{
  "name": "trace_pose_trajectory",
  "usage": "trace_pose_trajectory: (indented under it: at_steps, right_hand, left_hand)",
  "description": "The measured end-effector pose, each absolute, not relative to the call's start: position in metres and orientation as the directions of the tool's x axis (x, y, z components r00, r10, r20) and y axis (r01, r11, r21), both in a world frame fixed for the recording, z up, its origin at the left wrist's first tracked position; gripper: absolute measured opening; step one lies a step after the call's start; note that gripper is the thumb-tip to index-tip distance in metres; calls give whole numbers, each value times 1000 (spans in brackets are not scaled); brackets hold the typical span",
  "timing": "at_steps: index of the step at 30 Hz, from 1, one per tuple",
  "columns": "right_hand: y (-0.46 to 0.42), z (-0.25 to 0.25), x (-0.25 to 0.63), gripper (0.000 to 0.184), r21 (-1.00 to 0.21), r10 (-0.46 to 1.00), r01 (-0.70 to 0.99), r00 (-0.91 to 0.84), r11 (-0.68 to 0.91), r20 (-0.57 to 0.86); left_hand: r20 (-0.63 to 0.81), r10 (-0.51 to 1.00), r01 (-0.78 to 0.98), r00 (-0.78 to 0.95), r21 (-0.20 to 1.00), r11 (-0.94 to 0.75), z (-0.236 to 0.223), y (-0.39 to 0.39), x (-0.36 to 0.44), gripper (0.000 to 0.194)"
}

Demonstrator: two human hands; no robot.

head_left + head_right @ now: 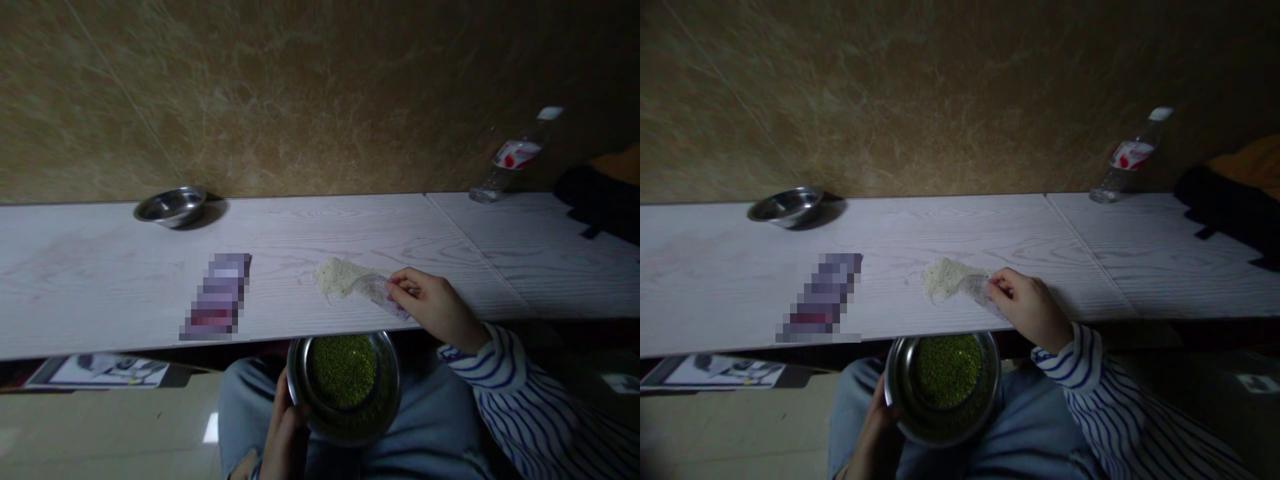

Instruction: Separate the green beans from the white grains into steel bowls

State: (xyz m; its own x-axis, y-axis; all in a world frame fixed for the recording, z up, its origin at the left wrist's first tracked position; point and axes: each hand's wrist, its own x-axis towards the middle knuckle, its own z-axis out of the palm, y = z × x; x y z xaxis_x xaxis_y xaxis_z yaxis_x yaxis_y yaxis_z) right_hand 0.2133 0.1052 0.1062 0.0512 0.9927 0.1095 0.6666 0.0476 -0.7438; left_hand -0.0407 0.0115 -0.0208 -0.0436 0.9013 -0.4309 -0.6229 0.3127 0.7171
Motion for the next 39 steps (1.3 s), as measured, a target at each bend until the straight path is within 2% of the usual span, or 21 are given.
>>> trace_pose_trajectory:
  at_steps: [11, 16, 28, 34, 39]
  right_hand:
    - [113, 113, 200, 18, -772, 998, 633, -38, 62, 49]
    - [109, 112, 205, 22, -787, 998, 614, -52, 66, 43]
    - [99, 113, 192, 16, -813, 985, 573, -175, 109, 8]
    - [96, 116, 189, 12, -819, 965, 556, -263, 143, -10]
    - [96, 112, 196, 16, -814, 993, 573, -116, 97, 36]
  left_hand:
    - [-440, 898, -625, -5, 703, 340, -11, 9, -39, 59]
    - [-382, 924, -621, 13, 721, 306, -10, 7, -40, 56]
    - [-362, 932, -608, -29, 746, 271, -10, 6, -41, 67]
    - [-374, 927, -606, -39, 747, 276, -9, 7, -41, 62]
    - [-405, 913, -633, -42, 718, 289, -12, 9, -41, 62]
